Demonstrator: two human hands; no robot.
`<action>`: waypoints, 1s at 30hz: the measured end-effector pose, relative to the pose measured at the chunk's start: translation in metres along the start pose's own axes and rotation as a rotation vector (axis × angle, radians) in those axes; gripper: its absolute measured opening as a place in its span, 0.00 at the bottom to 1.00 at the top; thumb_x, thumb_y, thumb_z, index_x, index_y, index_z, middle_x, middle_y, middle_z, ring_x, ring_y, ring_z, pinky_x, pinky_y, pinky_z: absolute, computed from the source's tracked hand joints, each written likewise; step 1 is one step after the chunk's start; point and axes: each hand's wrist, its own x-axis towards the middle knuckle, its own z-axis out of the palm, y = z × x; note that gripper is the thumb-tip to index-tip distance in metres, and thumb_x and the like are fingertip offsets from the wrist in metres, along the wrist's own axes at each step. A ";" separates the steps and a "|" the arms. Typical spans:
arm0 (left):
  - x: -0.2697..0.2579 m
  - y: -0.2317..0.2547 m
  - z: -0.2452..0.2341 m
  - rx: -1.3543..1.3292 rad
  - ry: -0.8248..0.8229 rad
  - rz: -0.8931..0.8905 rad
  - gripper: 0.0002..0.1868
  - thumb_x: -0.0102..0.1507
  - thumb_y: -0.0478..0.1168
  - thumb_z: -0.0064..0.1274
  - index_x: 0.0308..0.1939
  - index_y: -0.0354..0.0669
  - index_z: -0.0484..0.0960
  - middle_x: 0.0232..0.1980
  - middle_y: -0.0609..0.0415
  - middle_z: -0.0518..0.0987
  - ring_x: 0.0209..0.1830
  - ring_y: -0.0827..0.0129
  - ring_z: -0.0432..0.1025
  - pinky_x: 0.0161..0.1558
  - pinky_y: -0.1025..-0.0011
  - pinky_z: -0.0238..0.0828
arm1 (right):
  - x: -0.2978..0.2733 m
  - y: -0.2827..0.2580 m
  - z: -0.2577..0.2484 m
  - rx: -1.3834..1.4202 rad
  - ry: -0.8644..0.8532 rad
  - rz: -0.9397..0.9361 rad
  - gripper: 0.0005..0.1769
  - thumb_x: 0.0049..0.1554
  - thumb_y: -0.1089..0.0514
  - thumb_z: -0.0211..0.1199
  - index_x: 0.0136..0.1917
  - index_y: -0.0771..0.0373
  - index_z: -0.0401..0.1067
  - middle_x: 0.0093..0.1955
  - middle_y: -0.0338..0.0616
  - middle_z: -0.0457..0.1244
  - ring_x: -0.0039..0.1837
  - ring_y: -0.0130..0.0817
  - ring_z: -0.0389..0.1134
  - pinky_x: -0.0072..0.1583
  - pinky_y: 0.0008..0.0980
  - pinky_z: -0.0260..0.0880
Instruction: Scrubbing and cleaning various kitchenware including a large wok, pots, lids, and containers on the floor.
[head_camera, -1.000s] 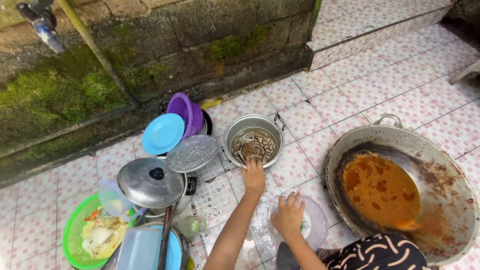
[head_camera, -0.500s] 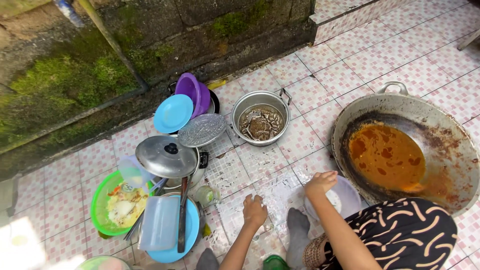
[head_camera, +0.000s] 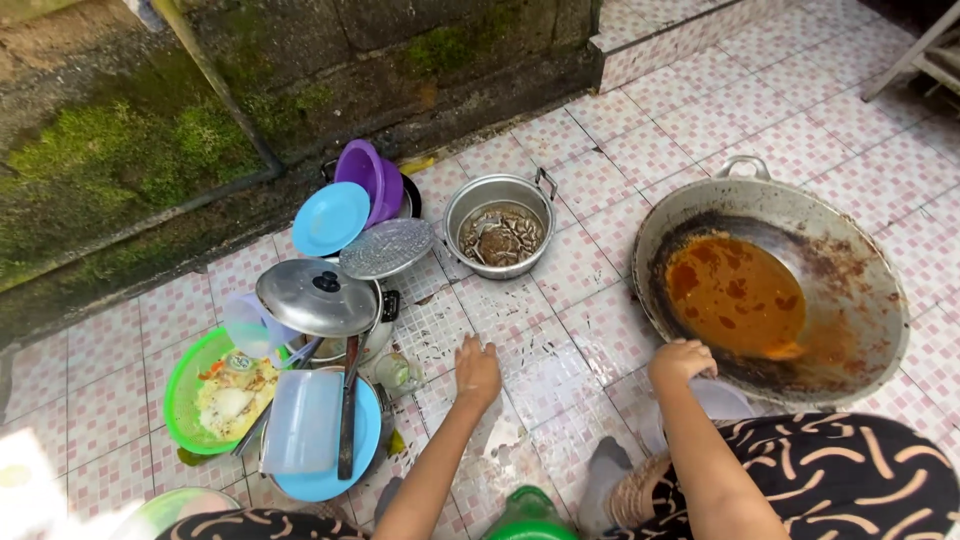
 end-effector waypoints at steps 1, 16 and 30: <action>0.013 0.004 -0.001 -0.002 0.006 -0.004 0.23 0.64 0.38 0.49 0.64 0.42 0.72 0.75 0.37 0.59 0.78 0.44 0.50 0.74 0.47 0.50 | -0.002 0.002 0.000 0.000 0.007 -0.003 0.27 0.67 0.50 0.47 0.76 0.62 0.62 0.75 0.58 0.57 0.73 0.59 0.61 0.62 0.66 0.63; 0.165 0.008 0.030 0.793 -0.027 0.204 0.41 0.70 0.45 0.38 0.82 0.46 0.35 0.85 0.52 0.33 0.84 0.54 0.34 0.75 0.41 0.37 | 0.028 -0.018 0.007 0.124 0.347 -0.435 0.16 0.60 0.59 0.54 0.61 0.60 0.71 0.62 0.41 0.66 0.65 0.39 0.67 0.60 0.40 0.71; 0.252 0.037 0.045 0.570 -0.143 -0.074 0.42 0.71 0.45 0.41 0.82 0.54 0.33 0.85 0.40 0.33 0.79 0.26 0.44 0.73 0.34 0.44 | 0.059 -0.008 -0.050 -0.233 0.159 -0.704 0.20 0.45 0.59 0.68 0.53 0.62 0.77 0.63 0.46 0.63 0.64 0.43 0.66 0.58 0.37 0.73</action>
